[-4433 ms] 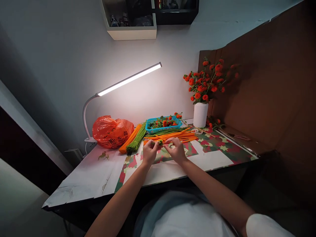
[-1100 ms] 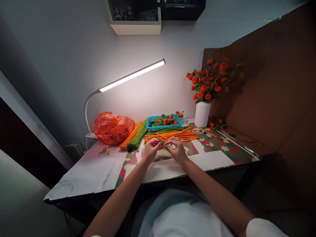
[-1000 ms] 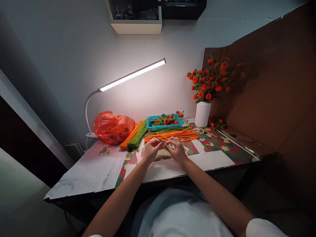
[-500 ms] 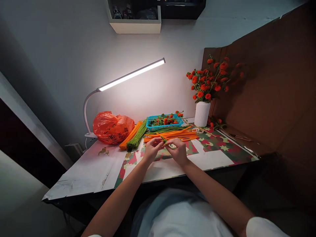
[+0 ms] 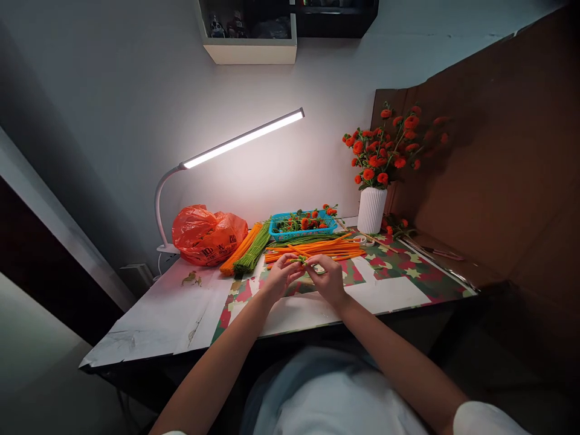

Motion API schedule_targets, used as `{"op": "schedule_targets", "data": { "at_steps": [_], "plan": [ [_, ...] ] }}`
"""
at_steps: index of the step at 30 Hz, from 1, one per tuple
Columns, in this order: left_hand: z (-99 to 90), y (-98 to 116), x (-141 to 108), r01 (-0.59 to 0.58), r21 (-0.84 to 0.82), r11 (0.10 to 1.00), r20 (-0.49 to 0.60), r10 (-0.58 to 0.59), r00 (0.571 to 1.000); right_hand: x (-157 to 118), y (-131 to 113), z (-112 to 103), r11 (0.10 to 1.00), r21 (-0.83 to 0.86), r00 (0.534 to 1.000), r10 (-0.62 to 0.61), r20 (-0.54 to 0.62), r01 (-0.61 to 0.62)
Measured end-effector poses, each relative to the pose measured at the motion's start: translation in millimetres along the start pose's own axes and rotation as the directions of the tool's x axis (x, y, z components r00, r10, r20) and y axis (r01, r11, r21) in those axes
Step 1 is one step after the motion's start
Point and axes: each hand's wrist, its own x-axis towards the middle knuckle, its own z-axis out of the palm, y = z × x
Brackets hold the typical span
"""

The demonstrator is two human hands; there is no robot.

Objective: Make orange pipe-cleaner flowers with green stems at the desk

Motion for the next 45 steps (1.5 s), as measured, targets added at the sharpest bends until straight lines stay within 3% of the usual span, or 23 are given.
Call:
{"op": "schedule_targets", "data": {
  "at_steps": [4, 8, 12, 18, 21, 23, 25, 27, 30, 33, 37, 45],
  "plan": [
    [2.5, 1, -4, -0.072, 0.049, 0.996, 0.027, 0.071, 0.997, -1, 2, 0, 0.999, -0.026, 0.999, 0.024, -0.030, -0.024],
    [3.6, -1, -4, -0.074, 0.056, 0.996, 0.024, 0.072, 0.997, -2, 4, 0, 0.998, -0.054, 0.999, -0.029, -0.030, 0.027],
    [2.0, -3, -1, -0.074, 0.068, 0.995, 0.022, 0.073, 0.997, -3, 5, 1, 0.982, -0.161, 0.994, -0.096, 0.048, 0.102],
    [-2.3, -7, 0, -0.136, 0.190, 0.972, 0.066, 0.126, 0.990, -3, 7, 5, 0.926, -0.353, 0.986, -0.090, 0.139, 0.134],
    [-0.3, -8, -1, -0.276, 0.357, 0.892, 0.087, 0.262, 0.961, -3, 8, 6, 0.894, -0.429, 0.988, -0.078, 0.135, 0.130],
    [2.2, -8, -3, -0.399, 0.481, 0.780, 0.099, 0.404, 0.909, -3, 9, 6, 0.888, -0.447, 0.991, -0.061, 0.119, 0.109],
    [4.4, -8, -5, -0.469, 0.558, 0.685, 0.124, 0.489, 0.863, -3, 11, 5, 0.901, -0.427, 0.994, -0.037, 0.101, 0.077],
    [5.7, -8, -6, -0.487, 0.572, 0.659, 0.149, 0.501, 0.853, -2, 12, 5, 0.921, -0.388, 0.997, -0.007, 0.083, 0.039],
    [5.8, -7, -6, -0.483, 0.539, 0.690, 0.147, 0.488, 0.861, -1, 12, 4, 0.955, -0.297, 0.998, 0.028, 0.050, -0.012],
    [5.2, -6, -4, -0.453, 0.465, 0.761, 0.074, 0.476, 0.876, 1, 10, 3, 0.991, -0.124, 0.998, 0.055, 0.018, -0.052],
    [5.1, -3, -4, -0.405, 0.395, 0.825, 0.034, 0.427, 0.904, 2, 8, 3, 0.999, -0.037, 0.999, 0.018, 0.034, -0.017],
    [4.1, -6, -3, -0.489, 0.434, 0.757, 0.099, 0.499, 0.861, 1, 7, 3, 0.996, -0.092, 0.999, 0.024, 0.037, -0.021]
  ]
}}
